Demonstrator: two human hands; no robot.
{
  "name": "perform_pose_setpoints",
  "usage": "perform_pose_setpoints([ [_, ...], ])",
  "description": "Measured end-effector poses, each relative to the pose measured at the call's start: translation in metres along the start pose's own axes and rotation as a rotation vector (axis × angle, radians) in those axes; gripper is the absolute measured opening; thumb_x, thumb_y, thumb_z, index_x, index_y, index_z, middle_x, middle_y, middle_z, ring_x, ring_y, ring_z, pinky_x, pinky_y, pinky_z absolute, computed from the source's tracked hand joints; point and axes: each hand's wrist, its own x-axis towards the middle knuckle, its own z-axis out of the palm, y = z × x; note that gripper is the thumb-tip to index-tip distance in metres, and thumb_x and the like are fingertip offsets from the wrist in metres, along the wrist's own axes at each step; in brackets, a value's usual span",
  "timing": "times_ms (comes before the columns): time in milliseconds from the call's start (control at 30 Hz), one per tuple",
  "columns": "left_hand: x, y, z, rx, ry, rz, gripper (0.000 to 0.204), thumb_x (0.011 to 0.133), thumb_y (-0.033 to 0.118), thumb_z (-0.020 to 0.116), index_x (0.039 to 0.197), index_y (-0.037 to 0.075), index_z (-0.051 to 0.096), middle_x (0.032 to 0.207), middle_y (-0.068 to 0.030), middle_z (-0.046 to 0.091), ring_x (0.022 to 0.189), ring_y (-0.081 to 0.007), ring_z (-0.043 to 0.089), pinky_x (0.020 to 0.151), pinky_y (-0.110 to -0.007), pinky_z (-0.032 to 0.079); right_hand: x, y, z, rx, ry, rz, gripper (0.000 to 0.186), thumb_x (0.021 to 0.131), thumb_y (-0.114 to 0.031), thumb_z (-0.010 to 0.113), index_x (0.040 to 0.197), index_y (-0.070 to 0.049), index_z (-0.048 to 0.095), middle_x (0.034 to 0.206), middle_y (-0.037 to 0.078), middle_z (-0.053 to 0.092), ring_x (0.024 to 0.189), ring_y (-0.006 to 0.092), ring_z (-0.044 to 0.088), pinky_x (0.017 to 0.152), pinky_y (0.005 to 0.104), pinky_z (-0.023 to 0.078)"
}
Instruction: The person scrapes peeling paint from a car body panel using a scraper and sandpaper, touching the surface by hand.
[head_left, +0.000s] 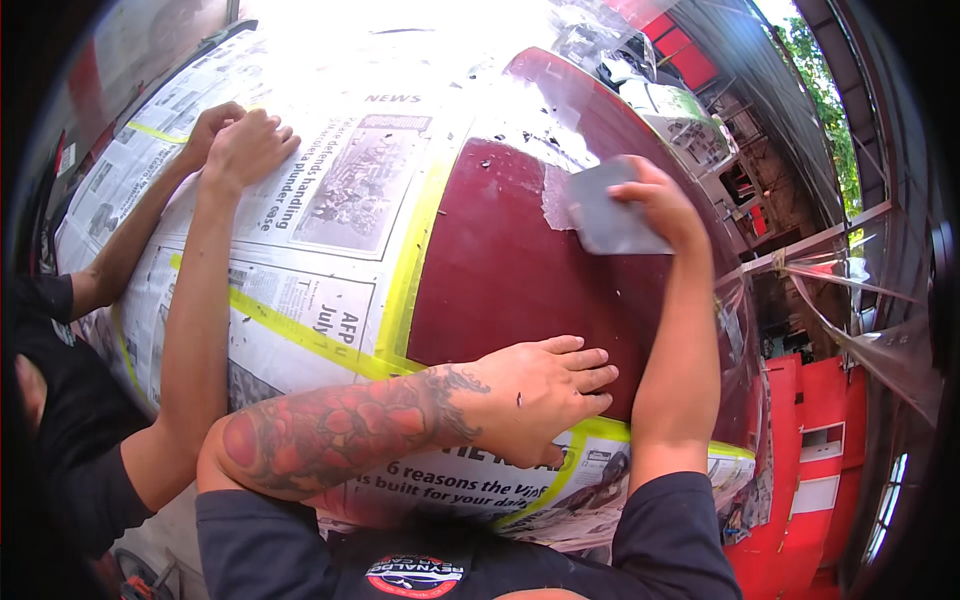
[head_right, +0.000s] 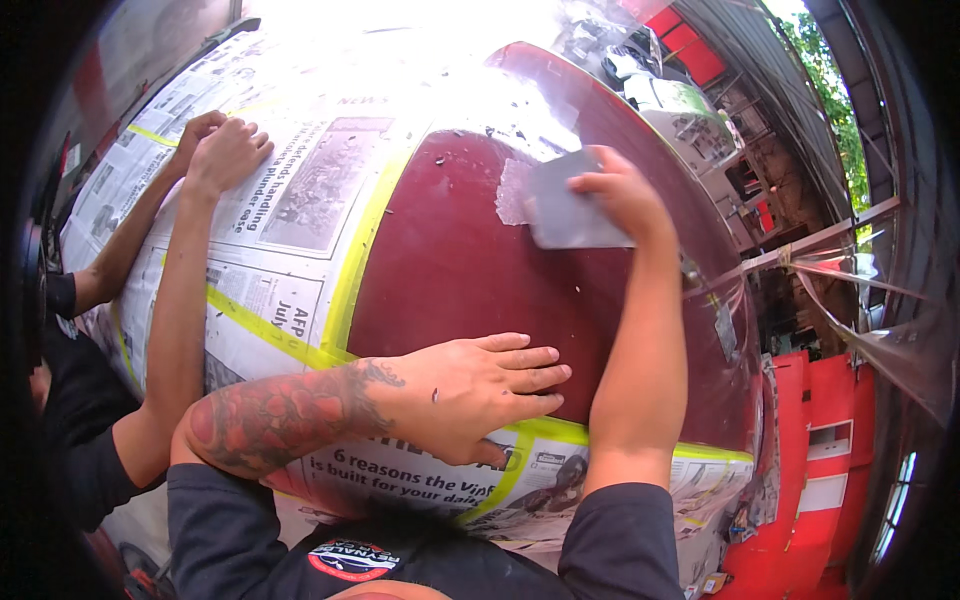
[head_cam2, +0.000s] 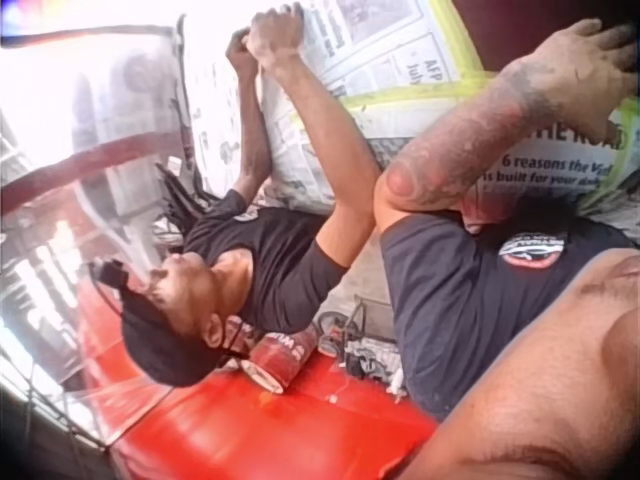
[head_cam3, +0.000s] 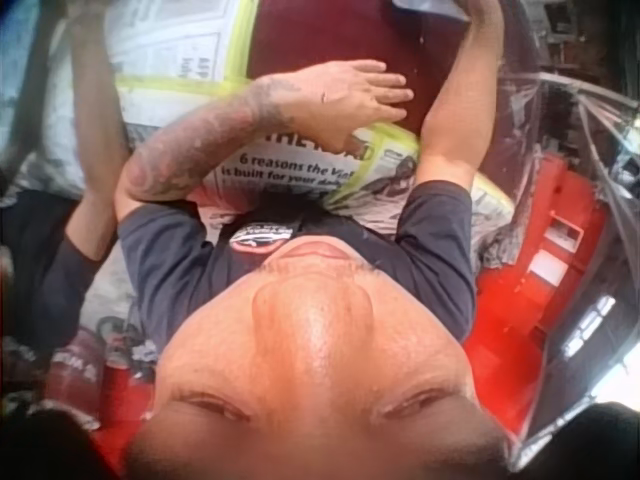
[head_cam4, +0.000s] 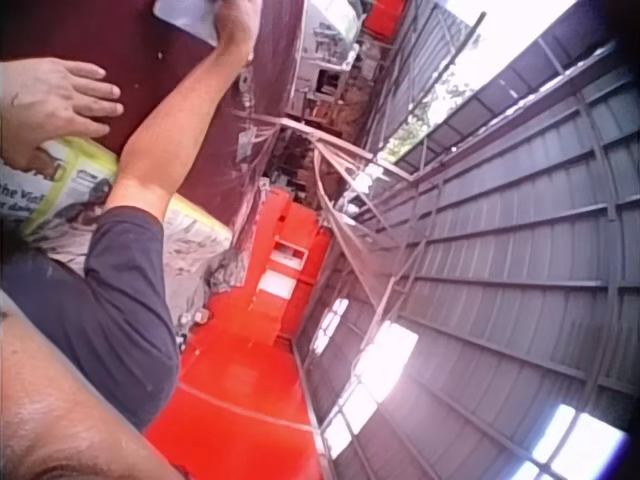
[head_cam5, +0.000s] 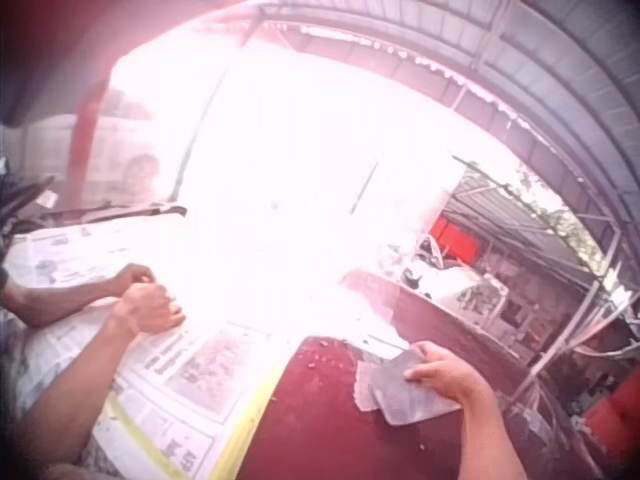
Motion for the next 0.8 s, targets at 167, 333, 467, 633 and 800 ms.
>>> perform_pose_setpoints([
  [167, -0.007, 0.0, 0.0, -0.001, 0.018, -0.005, 0.077, 0.085, 0.034, 0.077, 0.149, 0.0, 0.05, 0.162, -0.0219, 0.04, 0.155, -0.0341, 0.031, 0.127, -0.049, 0.024, 0.018, -0.027, 0.05, -0.016, -0.1, -0.057, 0.058, 0.086, -0.006, 0.07, 0.14, 0.004, 0.051, 0.112, 0.011, 0.069, 0.093, 0.0165, 0.067, 0.084, 0.03, 0.054],
  [333, 0.001, 0.001, 0.003, 0.017, -0.02, -0.012, 0.078, 0.085, 0.035, 0.076, 0.149, 0.0, 0.049, 0.162, -0.022, 0.039, 0.155, -0.034, 0.031, 0.127, -0.049, 0.024, 0.003, -0.012, 0.01, 0.128, 0.026, 0.03, 0.059, 0.085, -0.004, 0.071, 0.14, 0.005, 0.051, 0.114, 0.013, 0.069, 0.092, 0.0184, 0.069, 0.083, 0.0315, 0.056],
  [467, -0.005, -0.003, 0.004, 0.025, 0.039, 0.006, 0.079, 0.084, 0.041, 0.078, 0.146, -0.001, 0.052, 0.16, -0.0218, 0.043, 0.153, -0.0346, 0.034, 0.128, -0.047, 0.024, 0.011, -0.02, 0.046, -0.283, -0.054, -0.148, 0.05, 0.087, -0.008, 0.071, 0.134, 0.0, 0.054, 0.111, 0.009, 0.069, 0.095, 0.0137, 0.069, 0.084, 0.029, 0.056],
  [633, -0.002, -0.001, 0.002, -0.002, -0.007, 0.0, 0.078, 0.086, 0.036, 0.076, 0.15, 0.0, 0.049, 0.162, -0.0218, 0.039, 0.155, -0.0345, 0.031, 0.128, -0.049, 0.023, 0.008, -0.008, -0.003, 0.075, 0.032, -0.008, 0.047, 0.087, -0.008, 0.07, 0.131, -0.001, 0.056, 0.107, 0.008, 0.069, 0.095, 0.0146, 0.069, 0.084, 0.0298, 0.056],
  [800, -0.006, 0.0, 0.0, 0.002, -0.024, -0.02, 0.078, 0.087, 0.036, 0.076, 0.151, 0.0, 0.048, 0.163, -0.0217, 0.038, 0.155, -0.0336, 0.03, 0.128, -0.049, 0.023, 0.008, -0.018, 0.043, -0.079, 0.089, 0.05, 0.044, 0.087, -0.009, 0.071, 0.129, 0.0, 0.061, 0.106, 0.006, 0.069, 0.092, 0.0135, 0.064, 0.084, 0.0301, 0.054],
])
